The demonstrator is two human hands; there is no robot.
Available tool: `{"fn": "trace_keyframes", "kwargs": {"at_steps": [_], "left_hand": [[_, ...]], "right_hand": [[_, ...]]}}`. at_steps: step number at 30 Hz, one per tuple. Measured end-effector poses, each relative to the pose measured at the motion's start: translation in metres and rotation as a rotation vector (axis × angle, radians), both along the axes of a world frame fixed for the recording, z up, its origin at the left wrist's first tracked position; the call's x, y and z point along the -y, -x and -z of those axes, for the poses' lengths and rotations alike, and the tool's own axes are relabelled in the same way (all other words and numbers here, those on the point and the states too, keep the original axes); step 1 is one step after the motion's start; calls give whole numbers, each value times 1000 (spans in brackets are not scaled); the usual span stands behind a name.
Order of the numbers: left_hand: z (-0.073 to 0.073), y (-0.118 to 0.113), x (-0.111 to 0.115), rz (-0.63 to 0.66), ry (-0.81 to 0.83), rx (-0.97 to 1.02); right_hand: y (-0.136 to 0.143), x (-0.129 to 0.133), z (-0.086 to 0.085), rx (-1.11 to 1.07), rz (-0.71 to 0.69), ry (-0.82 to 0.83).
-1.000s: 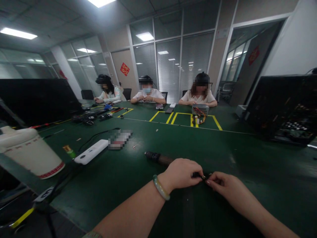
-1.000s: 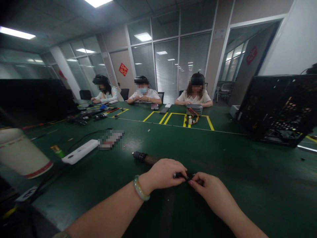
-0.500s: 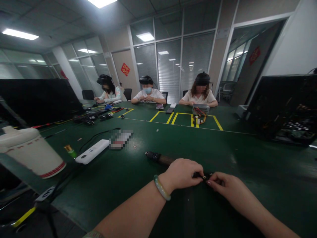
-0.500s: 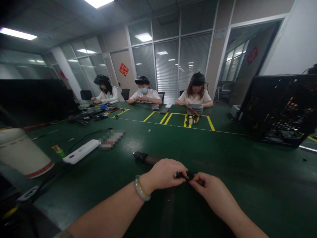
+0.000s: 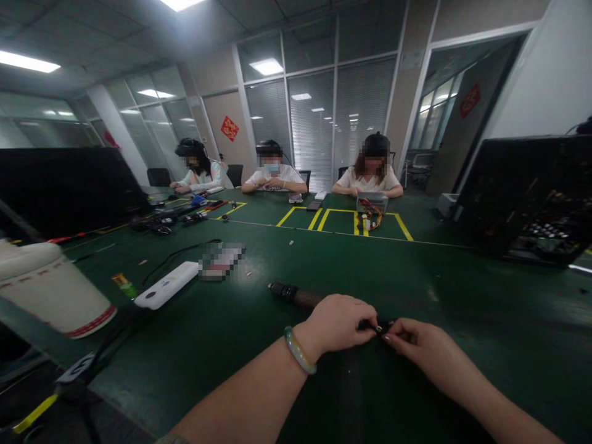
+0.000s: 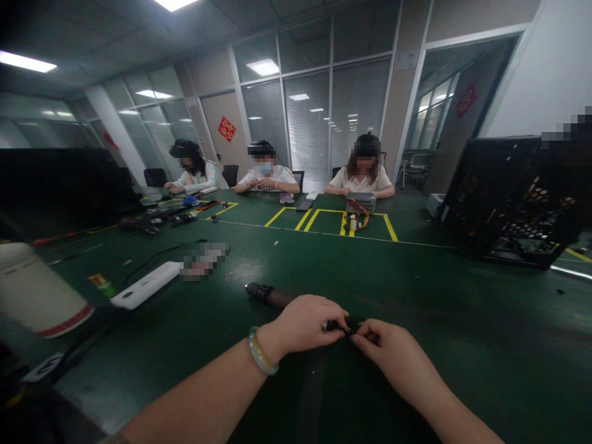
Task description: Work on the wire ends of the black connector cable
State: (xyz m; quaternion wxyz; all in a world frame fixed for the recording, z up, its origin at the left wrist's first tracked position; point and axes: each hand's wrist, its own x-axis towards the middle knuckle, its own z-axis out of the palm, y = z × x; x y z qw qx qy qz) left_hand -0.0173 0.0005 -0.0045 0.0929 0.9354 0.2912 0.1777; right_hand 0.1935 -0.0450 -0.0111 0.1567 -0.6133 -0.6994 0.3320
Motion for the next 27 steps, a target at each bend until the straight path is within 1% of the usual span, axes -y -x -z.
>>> {"fn": "trace_keyframes", "kwargs": {"at_steps": [6, 10, 16, 23, 25, 27], "left_hand": [[3, 1, -3, 25, -5, -4], [4, 0, -3, 38, -8, 5], [1, 0, 0, -23, 22, 10], [2, 1, -2, 66, 20, 8], [2, 1, -2, 40, 17, 11], [3, 0, 0, -24, 25, 11]], "right_hand": [[-3, -2, 5, -3, -13, -14], [-2, -2, 5, -5, -17, -21], [-1, -2, 4, -2, -17, -6], [-4, -4, 7, -5, -25, -27], [-3, -3, 6, 0, -29, -41], [-2, -3, 5, 2, -25, -35]]}}
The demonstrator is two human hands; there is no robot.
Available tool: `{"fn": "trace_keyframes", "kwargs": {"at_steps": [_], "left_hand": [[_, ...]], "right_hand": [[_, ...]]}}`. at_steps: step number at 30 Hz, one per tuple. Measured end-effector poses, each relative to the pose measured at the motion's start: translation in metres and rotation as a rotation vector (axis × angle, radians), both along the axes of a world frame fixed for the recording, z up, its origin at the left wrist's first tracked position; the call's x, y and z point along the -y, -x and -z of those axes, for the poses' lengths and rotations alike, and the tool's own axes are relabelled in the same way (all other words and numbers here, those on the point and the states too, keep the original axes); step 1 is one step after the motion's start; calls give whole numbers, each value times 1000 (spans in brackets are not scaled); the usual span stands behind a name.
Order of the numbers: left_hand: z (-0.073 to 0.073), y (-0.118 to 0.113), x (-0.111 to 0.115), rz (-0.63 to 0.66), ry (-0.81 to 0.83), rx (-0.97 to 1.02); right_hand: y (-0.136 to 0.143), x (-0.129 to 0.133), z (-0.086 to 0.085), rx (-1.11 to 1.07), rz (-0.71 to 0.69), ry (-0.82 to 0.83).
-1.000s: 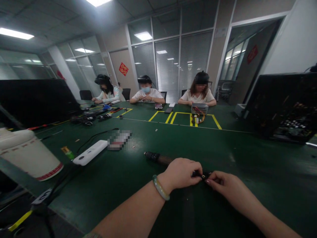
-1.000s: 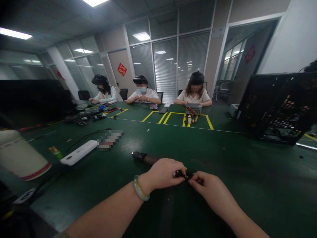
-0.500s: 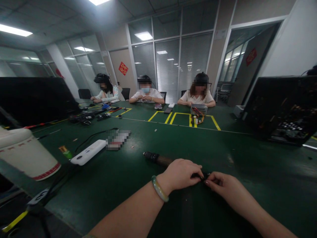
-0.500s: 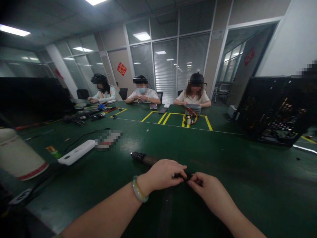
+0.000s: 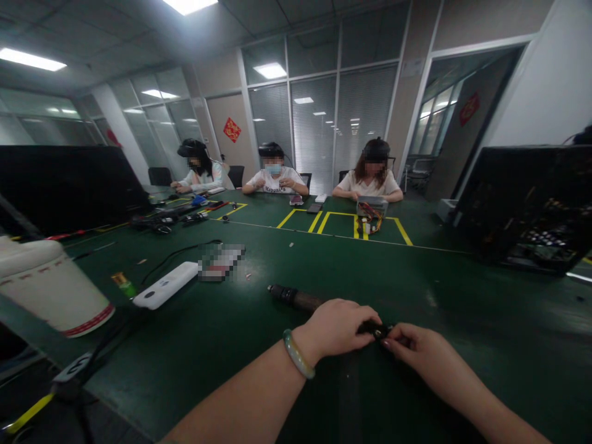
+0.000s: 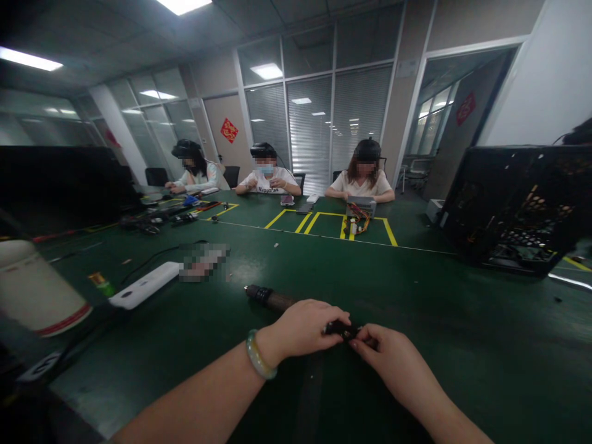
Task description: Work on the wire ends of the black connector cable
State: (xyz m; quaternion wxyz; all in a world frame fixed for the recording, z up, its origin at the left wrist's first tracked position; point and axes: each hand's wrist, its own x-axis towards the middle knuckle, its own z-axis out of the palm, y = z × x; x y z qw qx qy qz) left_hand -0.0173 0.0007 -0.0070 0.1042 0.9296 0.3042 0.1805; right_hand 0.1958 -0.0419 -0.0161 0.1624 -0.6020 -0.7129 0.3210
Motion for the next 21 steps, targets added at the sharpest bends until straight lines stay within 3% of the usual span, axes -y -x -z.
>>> {"fn": "trace_keyframes", "kwargs": {"at_steps": [3, 9, 15, 21], "left_hand": [[0, 0, 1, -28, 17, -7], [-1, 1, -2, 100, 10, 17], [-3, 0, 1, -14, 18, -30], [-2, -1, 0, 33, 4, -25]], "right_hand": [[0, 1, -2, 7, 6, 7], [0, 1, -1, 12, 9, 6], [-2, 1, 2, 4, 21, 40], [-4, -2, 8, -39, 7, 3]]}}
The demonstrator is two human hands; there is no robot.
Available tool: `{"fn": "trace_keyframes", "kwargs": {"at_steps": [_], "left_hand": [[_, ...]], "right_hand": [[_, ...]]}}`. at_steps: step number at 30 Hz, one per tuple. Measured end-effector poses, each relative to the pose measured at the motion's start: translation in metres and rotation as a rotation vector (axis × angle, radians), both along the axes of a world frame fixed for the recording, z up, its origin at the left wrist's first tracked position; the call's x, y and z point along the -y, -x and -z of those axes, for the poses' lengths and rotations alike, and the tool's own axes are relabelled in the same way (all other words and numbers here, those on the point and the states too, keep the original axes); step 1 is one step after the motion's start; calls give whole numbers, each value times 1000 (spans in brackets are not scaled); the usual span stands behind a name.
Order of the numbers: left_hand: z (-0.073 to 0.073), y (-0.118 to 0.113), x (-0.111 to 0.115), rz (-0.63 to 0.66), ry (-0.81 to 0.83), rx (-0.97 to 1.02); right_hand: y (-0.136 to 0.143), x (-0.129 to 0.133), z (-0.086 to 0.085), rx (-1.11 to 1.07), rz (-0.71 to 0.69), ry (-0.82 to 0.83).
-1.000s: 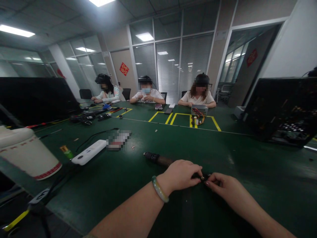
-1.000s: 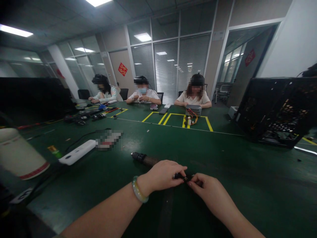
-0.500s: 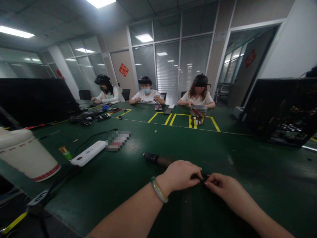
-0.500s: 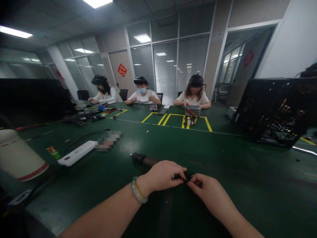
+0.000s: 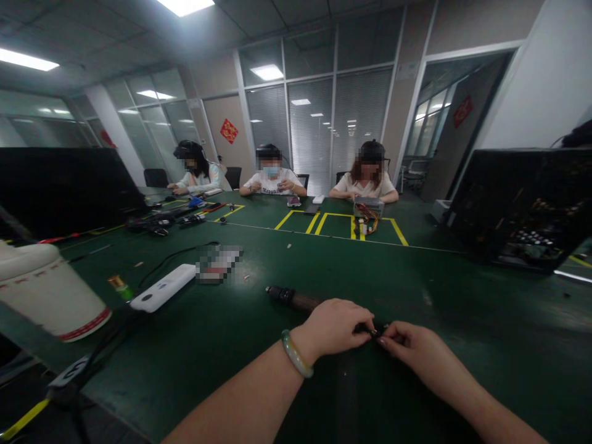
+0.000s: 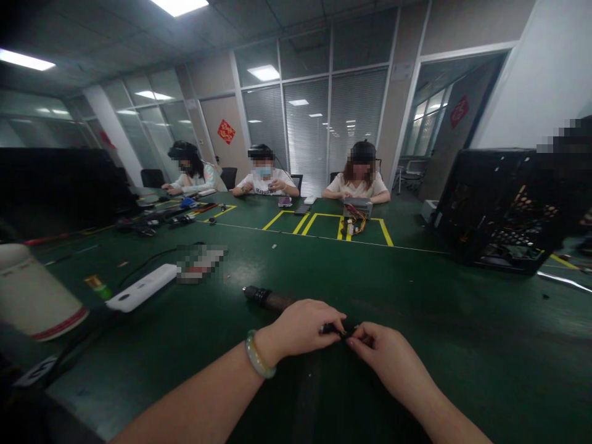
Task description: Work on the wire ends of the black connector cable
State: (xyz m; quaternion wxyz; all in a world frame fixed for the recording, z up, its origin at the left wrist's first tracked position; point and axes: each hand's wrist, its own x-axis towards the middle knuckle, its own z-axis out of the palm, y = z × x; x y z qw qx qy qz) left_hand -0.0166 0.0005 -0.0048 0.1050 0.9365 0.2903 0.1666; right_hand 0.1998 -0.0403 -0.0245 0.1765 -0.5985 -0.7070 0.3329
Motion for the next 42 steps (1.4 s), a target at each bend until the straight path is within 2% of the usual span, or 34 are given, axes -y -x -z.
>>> {"fn": "trace_keyframes", "kwargs": {"at_steps": [3, 8, 14, 20, 30, 37, 42], "left_hand": [[1, -1, 1, 7, -11, 0], [2, -1, 3, -91, -12, -24], [0, -2, 3, -8, -8, 4], [-1, -2, 5, -106, 8, -4], [-1, -2, 3, -2, 8, 30], [0, -3, 4, -97, 12, 5], [0, -2, 3, -11, -8, 29]], "right_hand": [[1, 0, -1, -7, 0, -32], [2, 2, 0, 0, 10, -71], [1, 3, 4, -28, 10, -70], [3, 4, 0, -8, 29, -43], [3, 4, -1, -25, 23, -61], [5, 6, -4, -18, 23, -73], [5, 4, -2, -1, 17, -67]]}}
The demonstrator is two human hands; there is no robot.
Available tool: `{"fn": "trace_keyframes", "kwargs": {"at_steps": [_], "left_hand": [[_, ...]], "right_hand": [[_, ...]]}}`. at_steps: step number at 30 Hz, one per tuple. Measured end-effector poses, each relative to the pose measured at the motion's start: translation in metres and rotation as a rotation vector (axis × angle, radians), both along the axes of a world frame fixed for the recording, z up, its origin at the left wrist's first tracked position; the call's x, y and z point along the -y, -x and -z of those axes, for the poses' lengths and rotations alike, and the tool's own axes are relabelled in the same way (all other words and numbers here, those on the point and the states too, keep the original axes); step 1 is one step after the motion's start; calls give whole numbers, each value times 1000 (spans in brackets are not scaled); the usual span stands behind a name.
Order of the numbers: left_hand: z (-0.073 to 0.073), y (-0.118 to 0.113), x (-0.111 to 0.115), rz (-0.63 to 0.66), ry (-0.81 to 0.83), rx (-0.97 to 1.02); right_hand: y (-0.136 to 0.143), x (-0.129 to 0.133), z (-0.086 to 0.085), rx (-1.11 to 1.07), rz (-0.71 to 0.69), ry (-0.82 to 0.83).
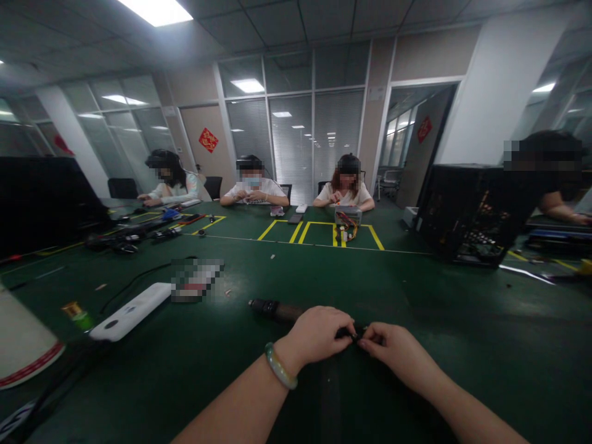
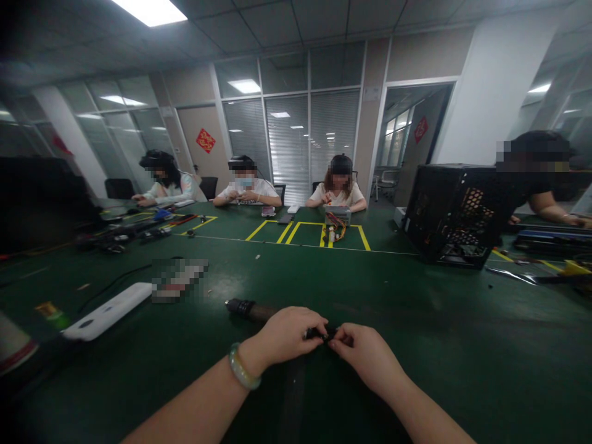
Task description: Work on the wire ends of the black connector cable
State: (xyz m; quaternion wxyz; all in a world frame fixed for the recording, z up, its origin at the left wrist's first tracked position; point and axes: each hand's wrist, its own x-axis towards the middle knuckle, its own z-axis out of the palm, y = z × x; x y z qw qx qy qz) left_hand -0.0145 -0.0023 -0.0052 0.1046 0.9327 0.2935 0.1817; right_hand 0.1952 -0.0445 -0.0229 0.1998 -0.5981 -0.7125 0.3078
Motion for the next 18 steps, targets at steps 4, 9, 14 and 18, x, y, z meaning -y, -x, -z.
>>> {"fn": "trace_keyframes", "kwargs": {"at_steps": [4, 9, 14, 18], "left_hand": [[-2, 0, 1, 24, 0, -6], [-5, 0, 3, -82, 23, -49], [-6, 0, 4, -97, 32, -72], [-6, 0, 4, -112, 41, -50]], "right_hand": [[-1, -1, 3, -6, -5, 6], [-2, 0, 0, -11, -3, 24], [-1, 2, -3, -16, 0, 33], [-2, 1, -1, -7, 2, 24]]}}
